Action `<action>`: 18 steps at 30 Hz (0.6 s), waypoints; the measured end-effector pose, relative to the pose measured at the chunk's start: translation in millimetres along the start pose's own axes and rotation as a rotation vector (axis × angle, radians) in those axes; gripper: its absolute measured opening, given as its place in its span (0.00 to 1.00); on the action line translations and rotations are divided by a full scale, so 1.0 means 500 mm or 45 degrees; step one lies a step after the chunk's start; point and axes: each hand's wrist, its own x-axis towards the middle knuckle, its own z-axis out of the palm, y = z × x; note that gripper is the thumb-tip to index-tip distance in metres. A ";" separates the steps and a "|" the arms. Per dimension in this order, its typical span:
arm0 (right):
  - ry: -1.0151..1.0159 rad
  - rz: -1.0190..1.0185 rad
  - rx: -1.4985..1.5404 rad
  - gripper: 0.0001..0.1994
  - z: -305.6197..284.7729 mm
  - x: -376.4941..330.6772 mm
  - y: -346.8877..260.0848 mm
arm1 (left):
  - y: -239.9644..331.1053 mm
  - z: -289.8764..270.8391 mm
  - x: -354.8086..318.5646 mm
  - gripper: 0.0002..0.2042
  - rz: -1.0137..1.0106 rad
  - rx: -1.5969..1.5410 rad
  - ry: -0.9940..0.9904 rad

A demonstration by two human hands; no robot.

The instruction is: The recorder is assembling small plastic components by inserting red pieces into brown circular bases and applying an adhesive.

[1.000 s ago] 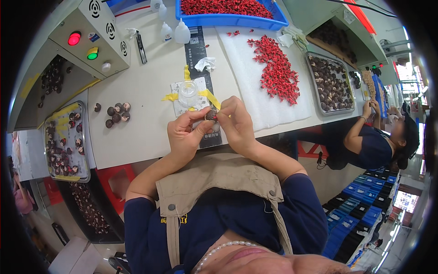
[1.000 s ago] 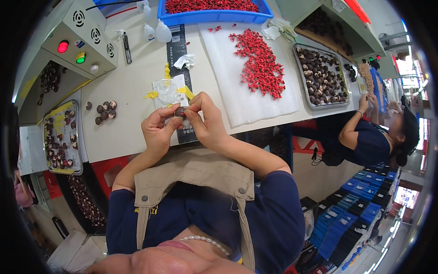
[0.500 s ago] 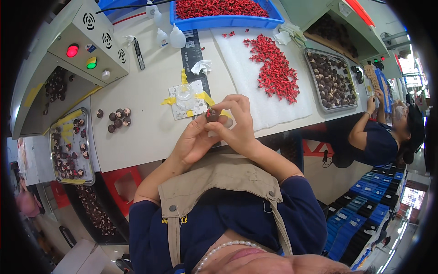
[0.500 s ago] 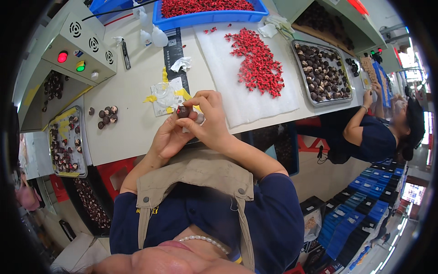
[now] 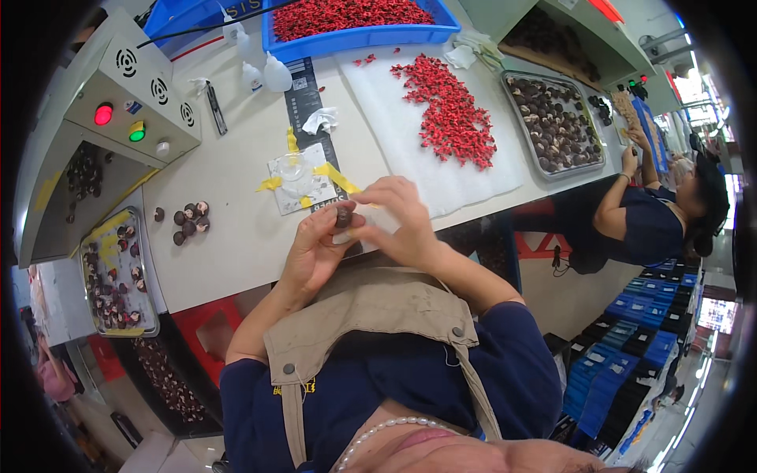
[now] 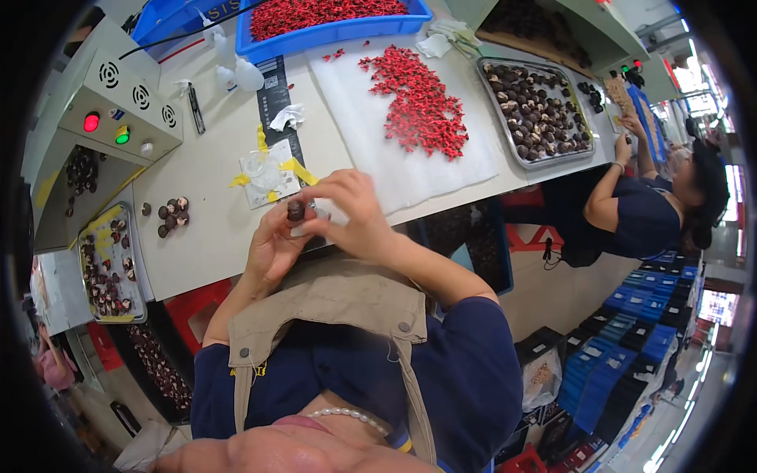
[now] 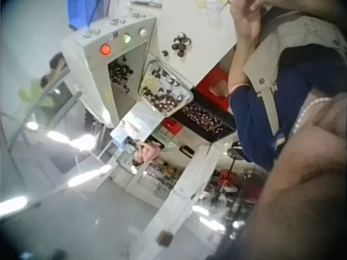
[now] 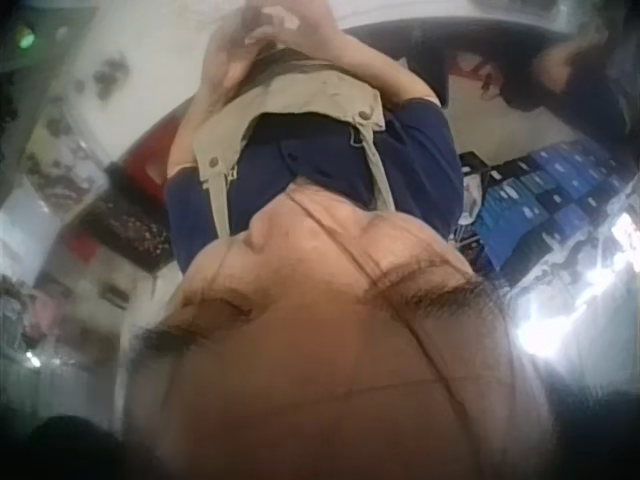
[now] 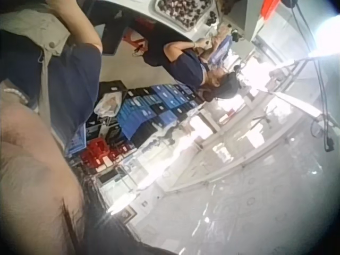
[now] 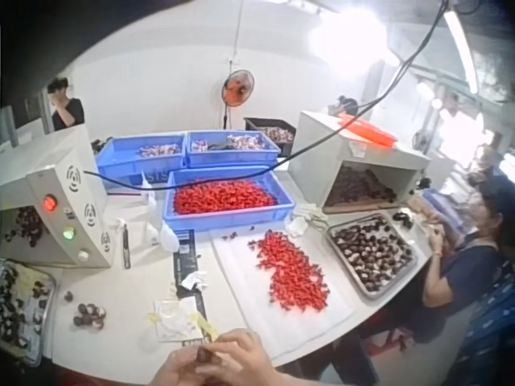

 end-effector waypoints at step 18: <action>-0.077 0.365 -0.981 0.05 -0.094 0.020 0.182 | 0.415 -0.306 -0.324 0.12 0.544 2.582 2.031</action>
